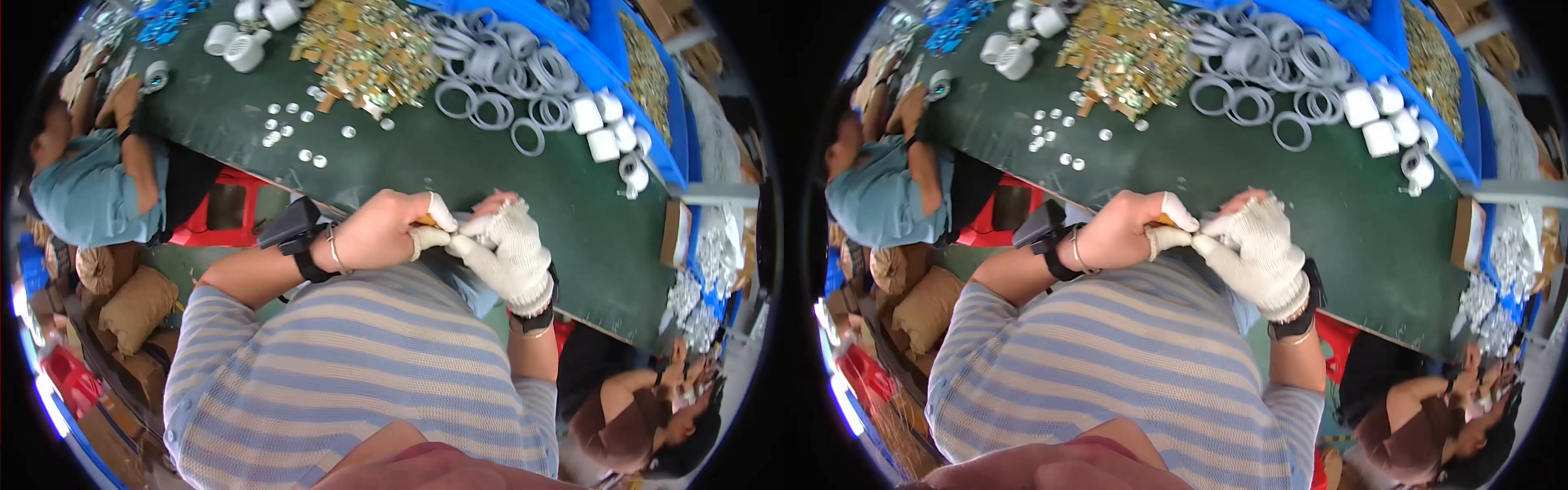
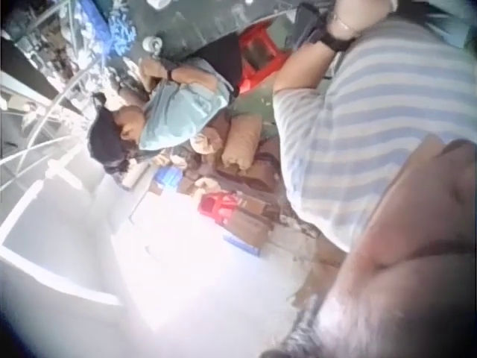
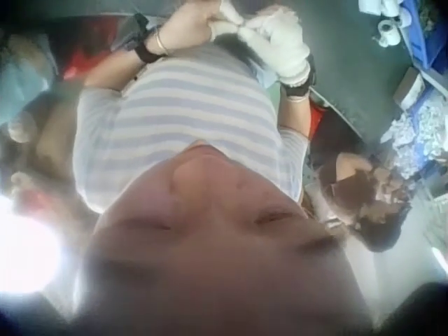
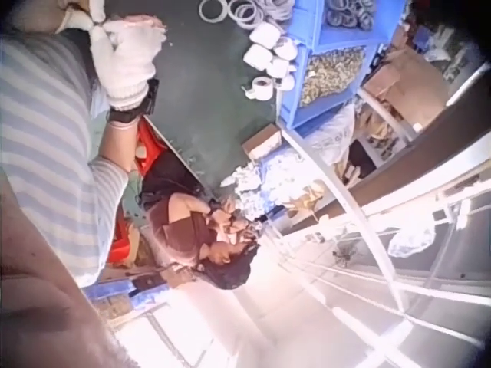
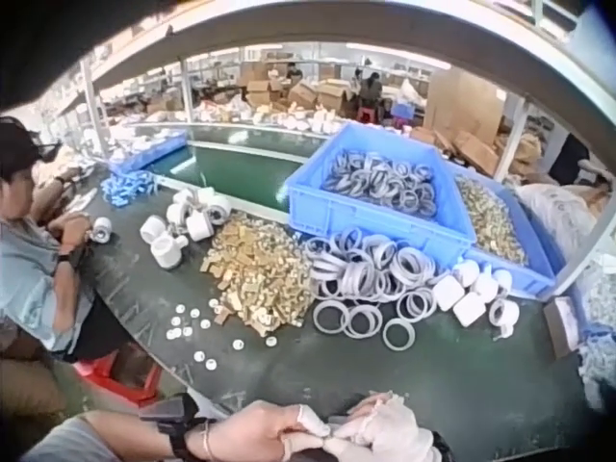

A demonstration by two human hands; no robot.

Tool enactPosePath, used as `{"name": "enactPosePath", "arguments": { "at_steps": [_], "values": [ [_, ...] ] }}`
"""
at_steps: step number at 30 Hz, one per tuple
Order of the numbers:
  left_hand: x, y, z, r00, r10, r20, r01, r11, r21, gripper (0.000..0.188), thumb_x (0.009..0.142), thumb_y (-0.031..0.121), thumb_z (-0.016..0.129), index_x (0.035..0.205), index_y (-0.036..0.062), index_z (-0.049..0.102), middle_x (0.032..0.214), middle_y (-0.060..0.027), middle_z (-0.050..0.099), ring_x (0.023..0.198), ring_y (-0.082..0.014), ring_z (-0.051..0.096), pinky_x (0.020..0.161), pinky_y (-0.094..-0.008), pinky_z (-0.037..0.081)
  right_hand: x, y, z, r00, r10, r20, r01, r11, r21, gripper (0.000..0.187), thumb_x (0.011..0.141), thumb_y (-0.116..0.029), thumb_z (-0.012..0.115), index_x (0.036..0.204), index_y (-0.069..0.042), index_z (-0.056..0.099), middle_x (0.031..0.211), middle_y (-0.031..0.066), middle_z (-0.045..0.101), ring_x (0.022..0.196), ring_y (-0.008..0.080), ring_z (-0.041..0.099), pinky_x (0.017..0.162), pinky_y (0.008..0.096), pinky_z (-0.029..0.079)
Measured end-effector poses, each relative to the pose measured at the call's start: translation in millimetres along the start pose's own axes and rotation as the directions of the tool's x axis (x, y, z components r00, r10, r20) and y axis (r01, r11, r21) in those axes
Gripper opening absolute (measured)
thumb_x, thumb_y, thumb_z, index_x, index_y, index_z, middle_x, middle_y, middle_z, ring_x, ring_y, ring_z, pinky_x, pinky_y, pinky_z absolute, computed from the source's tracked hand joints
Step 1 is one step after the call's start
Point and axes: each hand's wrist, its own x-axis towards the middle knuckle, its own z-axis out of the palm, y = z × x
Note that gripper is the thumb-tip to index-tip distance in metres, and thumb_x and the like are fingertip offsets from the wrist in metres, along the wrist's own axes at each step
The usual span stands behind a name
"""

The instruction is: The person picks up a circuit board and a white housing, fits the board into the housing, and presses a grey ring onto the assembly. They then pick up a small green component and a white cap, joining them together before placing the unit on the table.

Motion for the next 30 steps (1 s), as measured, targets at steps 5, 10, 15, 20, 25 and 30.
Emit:
{"name": "enactPosePath", "arguments": {
  "at_steps": [5,10,15,20,25,30],
  "values": [
    [-10,14,-59,0.987,-0.093,-0.133,0.072,0.985,-0.156,0.028,0.094,0.011,0.079,0.119,0.0035,0.069,0.103,-0.0066,0.074,0.097,-0.014,0.071,0.086,-0.0314,0.056,3,-22,-6,0.985,-0.011,-0.173,0.002,0.999,-0.048,0.042,0.078,-0.026,0.088,0.114,-0.01,0.074,0.116,0.0165,0.07,0.105,0.0329,0.067,0.093,0.0428,0.051],
    [-23,-1,-199,0.744,0.014,-0.668,0.259,0.916,0.308,0.032,0.096,0.012,0.075,0.124,0.0004,0.066,0.107,-0.0088,0.074,0.094,-0.0171,0.072,0.082,-0.0302,0.055,-8,10,-34,0.976,0.08,-0.203,-0.06,0.993,0.104,0.031,0.086,-0.016,0.083,0.114,-0.008,0.074,0.115,0.0112,0.071,0.101,0.0239,0.067,0.088,0.0362,0.052],
    [-2,-53,-233,0.736,0.336,-0.588,0.136,0.777,0.615,0.075,0.095,0.023,0.079,0.157,0.0024,0.042,0.15,-0.0151,0.058,0.138,-0.0262,0.054,0.114,-0.0411,0.042,-1,94,-113,0.554,0.376,-0.742,-0.607,0.793,-0.052,0.038,0.095,-0.032,0.074,0.121,-0.004,0.073,0.107,0.0134,0.075,0.096,0.0295,0.071,0.09,0.0379,0.054],
    [16,-26,-104,0.904,0.101,-0.416,0.048,0.942,0.333,0.074,0.094,0.021,0.08,0.157,0.0084,0.044,0.155,-0.012,0.052,0.144,-0.0253,0.048,0.117,-0.0421,0.038,-23,186,-196,0.353,0.573,-0.74,-0.896,0.434,-0.091,0.086,0.08,-0.053,0.079,0.144,0.001,0.058,0.128,0.0217,0.07,0.117,0.0346,0.068,0.101,0.0411,0.051],
    [2,-6,-40,0.975,0.028,-0.221,0.004,0.99,0.139,0.062,0.094,0.013,0.078,0.15,0.0074,0.051,0.15,-0.01,0.057,0.142,-0.0245,0.051,0.117,-0.0419,0.04,-18,140,-138,0.201,0.431,-0.88,-0.631,0.744,0.221,0.064,0.09,-0.044,0.072,0.138,-0.003,0.064,0.11,0.012,0.069,0.099,0.0221,0.065,0.09,0.0357,0.052],
    [17,-5,-8,0.994,-0.066,0.089,0.101,0.871,-0.48,0.074,0.104,0.013,0.064,0.166,0.0119,0.024,0.156,-0.0103,0.049,0.141,-0.0185,0.049,0.113,-0.0353,0.042,-1,-2,-17,0.648,0.521,-0.555,-0.065,0.764,0.642,0.05,0.098,-0.013,0.068,0.145,-0.004,0.052,0.124,0.0052,0.065,0.106,0.0135,0.064,0.089,0.0282,0.053]
  ]
}}
